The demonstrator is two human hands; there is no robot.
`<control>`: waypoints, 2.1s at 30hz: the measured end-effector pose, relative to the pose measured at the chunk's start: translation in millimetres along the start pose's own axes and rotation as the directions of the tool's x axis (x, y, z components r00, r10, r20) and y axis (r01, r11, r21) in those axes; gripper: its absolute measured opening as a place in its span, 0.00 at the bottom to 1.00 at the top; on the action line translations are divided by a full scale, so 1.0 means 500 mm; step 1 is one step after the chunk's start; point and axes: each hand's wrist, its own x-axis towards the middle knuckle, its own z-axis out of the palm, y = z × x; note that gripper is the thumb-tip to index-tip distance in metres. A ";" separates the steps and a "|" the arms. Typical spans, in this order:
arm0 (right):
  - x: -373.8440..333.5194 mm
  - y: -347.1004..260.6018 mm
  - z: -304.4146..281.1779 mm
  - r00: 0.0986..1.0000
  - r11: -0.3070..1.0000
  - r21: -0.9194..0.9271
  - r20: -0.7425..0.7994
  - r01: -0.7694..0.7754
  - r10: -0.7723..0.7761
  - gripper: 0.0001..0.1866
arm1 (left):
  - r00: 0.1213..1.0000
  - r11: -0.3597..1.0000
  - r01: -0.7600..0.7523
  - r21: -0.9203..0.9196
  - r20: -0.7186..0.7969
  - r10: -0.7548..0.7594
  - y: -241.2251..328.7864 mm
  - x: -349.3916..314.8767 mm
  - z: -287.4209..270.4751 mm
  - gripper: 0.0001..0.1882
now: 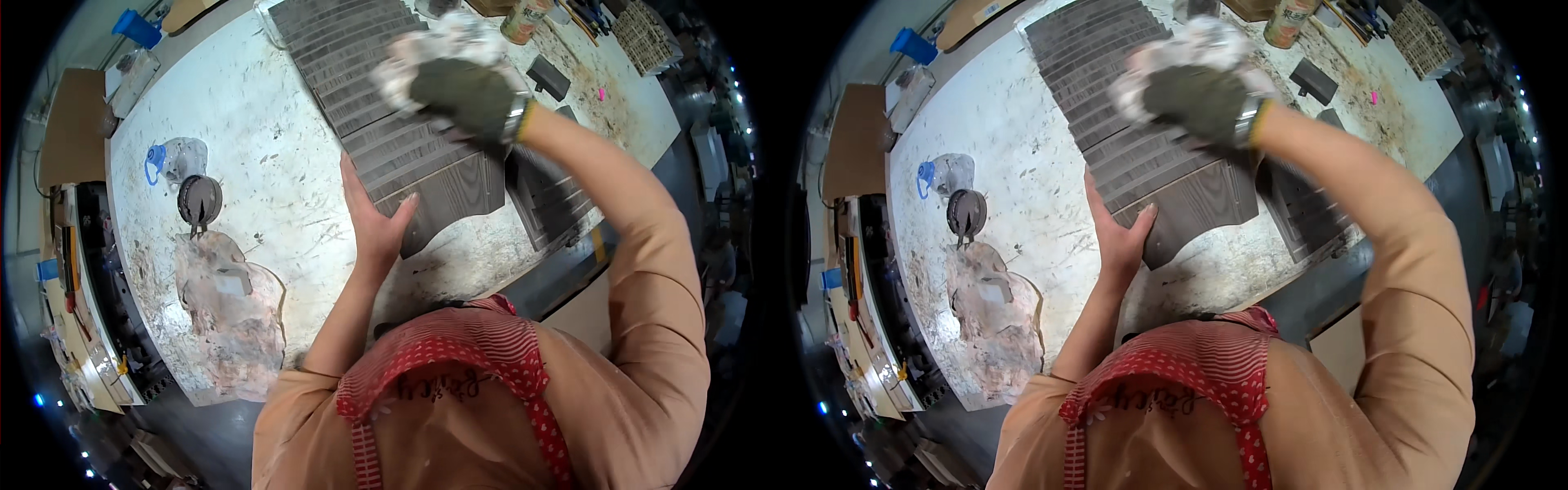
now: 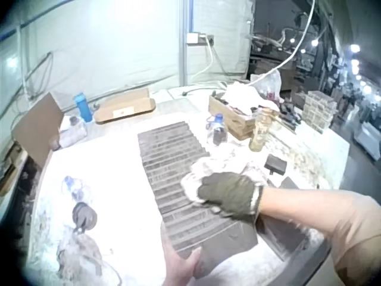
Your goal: The person picks up wooden slats from a table, wipes them with a cloth, and places them in a stack.
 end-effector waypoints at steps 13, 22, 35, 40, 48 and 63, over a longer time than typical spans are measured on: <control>0.049 -0.089 0.030 0.986 0.995 0.048 -0.143 0.089 -0.081 0.11 | 0.999 0.999 -0.013 0.032 0.051 0.012 -0.011 0.007 -0.012 0.59; -0.029 0.037 -0.015 0.990 0.995 -0.038 -0.104 0.092 -0.095 0.15 | 0.998 0.998 -0.047 0.044 0.038 0.046 -0.006 0.015 -0.008 0.57; 0.053 -0.234 0.036 0.990 0.987 0.152 0.119 0.055 -0.074 0.19 | 0.893 0.994 -0.065 0.087 0.450 0.019 -0.092 0.024 -0.050 0.56; -0.102 -0.101 0.015 0.998 0.999 0.021 -0.043 0.040 -0.039 0.19 | 0.998 1.000 -0.023 0.016 0.050 0.023 -0.002 0.018 -0.011 0.57; -0.013 -0.208 0.029 0.997 1.000 -0.003 0.070 0.014 -0.013 0.20 | 0.995 0.984 0.057 -0.168 0.087 -0.043 0.013 0.018 -0.004 0.58; -0.029 0.027 -0.110 0.990 0.991 0.043 -0.045 -0.129 0.131 0.17 | 0.994 0.994 0.106 -0.026 0.028 -0.105 0.039 0.093 -0.043 0.55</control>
